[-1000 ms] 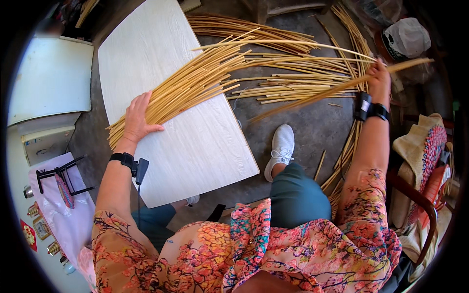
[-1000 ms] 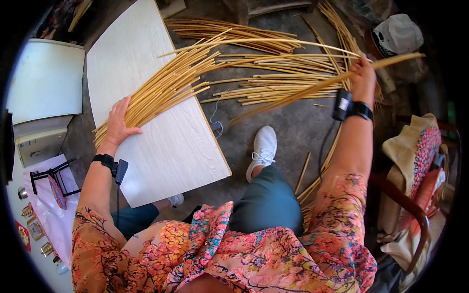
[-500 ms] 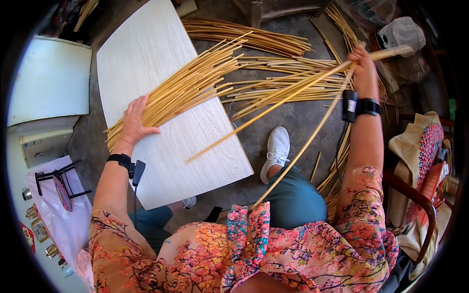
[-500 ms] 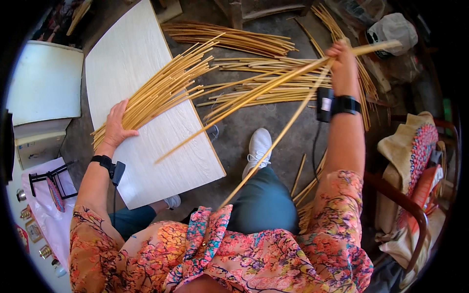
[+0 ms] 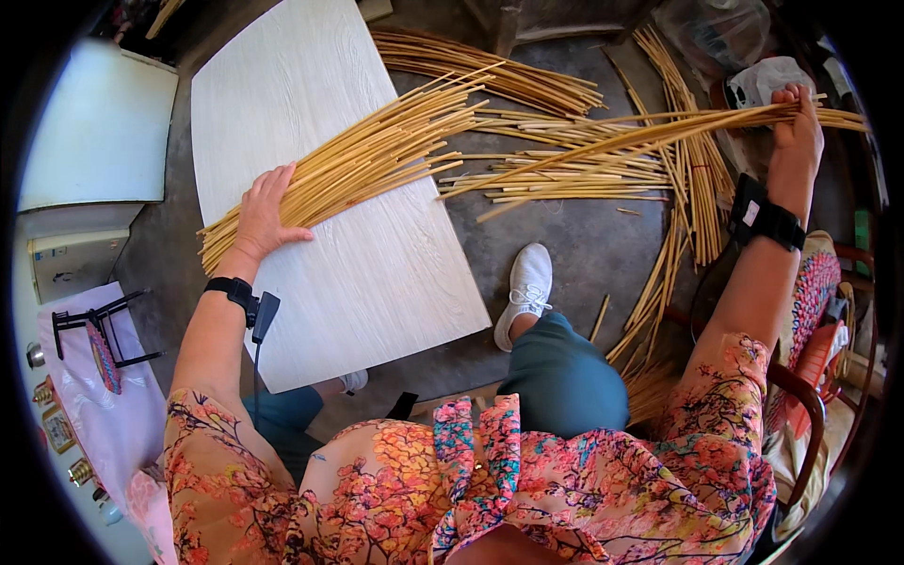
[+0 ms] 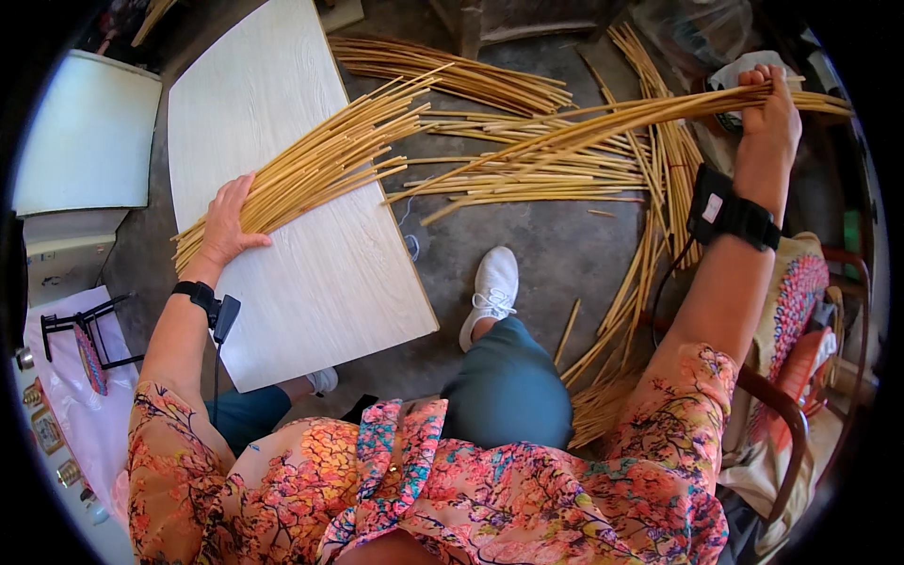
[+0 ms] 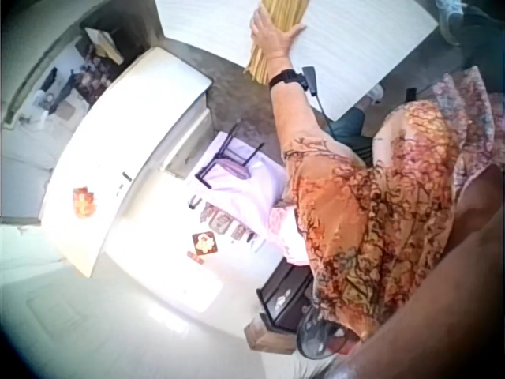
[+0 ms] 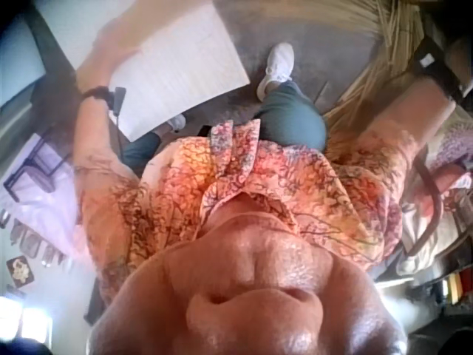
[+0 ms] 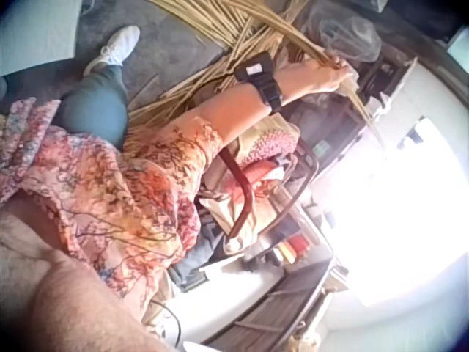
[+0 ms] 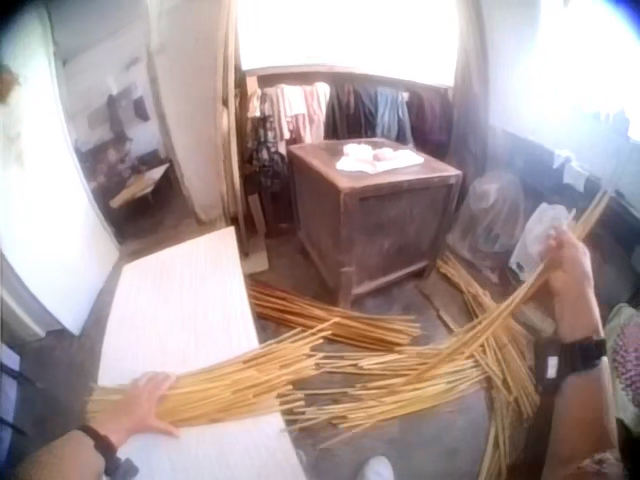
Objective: The person gathers a bundle of sticks and places them on a table. Using scissors, the person cuts a small piece from a plastic tube, applies adhesive from a tube to it, and then wraps thread around a stick to secure the plastic component.
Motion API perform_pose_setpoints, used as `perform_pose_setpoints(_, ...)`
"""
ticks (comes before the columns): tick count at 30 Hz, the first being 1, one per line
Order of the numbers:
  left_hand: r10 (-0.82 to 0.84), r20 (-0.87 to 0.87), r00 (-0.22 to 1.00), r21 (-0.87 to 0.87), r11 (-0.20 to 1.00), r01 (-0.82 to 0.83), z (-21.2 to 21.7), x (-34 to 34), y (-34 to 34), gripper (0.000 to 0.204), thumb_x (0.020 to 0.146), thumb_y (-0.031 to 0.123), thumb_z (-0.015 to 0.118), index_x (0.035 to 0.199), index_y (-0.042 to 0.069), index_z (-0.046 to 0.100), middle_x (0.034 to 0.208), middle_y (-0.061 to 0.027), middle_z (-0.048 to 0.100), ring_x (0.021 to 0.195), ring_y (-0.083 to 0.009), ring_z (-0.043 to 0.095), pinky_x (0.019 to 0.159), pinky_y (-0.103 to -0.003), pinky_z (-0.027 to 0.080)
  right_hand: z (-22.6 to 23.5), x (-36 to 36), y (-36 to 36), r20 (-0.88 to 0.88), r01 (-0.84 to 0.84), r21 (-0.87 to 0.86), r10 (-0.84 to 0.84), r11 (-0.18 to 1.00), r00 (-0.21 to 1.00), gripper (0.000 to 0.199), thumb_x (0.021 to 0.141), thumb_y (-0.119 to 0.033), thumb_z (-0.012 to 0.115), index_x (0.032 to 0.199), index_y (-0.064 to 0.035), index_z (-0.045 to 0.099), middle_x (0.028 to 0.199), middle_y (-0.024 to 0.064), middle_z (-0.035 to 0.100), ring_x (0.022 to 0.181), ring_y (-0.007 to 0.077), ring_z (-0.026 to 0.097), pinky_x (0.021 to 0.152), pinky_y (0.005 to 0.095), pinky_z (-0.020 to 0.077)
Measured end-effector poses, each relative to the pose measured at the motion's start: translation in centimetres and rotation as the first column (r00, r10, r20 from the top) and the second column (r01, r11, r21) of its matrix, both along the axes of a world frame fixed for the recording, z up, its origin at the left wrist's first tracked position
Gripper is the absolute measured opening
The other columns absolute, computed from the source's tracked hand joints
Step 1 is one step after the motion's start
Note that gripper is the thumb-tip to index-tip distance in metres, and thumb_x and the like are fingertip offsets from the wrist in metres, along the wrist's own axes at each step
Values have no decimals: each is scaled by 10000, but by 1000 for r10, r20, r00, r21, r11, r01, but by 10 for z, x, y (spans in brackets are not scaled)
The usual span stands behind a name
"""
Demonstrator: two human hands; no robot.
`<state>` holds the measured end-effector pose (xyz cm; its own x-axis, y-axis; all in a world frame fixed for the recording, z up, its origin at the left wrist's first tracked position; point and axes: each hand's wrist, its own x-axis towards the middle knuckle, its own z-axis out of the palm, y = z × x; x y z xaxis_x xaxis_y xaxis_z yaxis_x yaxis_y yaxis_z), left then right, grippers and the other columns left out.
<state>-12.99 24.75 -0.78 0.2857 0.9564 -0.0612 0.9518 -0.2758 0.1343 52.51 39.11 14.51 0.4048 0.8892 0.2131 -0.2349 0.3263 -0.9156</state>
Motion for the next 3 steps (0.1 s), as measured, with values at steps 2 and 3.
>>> perform_pose_setpoints(2,0,16,1000,-7,1000,0,1,1,2,1126,404,484,791,1361,130,315,1309,-120,421,1218,-301,357,986,-408,319,18,-8,0,-95,78,43,-73,996,993,244,897,-98,529,1091,47,504,885,53,523,838,136,529,821,231,418)
perform_pose_setpoints(3,1,22,1000,-11,1000,0,2,1,2,1120,409,481,791,1362,134,314,1316,-119,414,1221,-300,354,987,-415,317,24,-9,0,-89,74,47,-70,996,994,244,897,-98,529,1091,47,504,885,53,523,838,136,529,821,231,418)
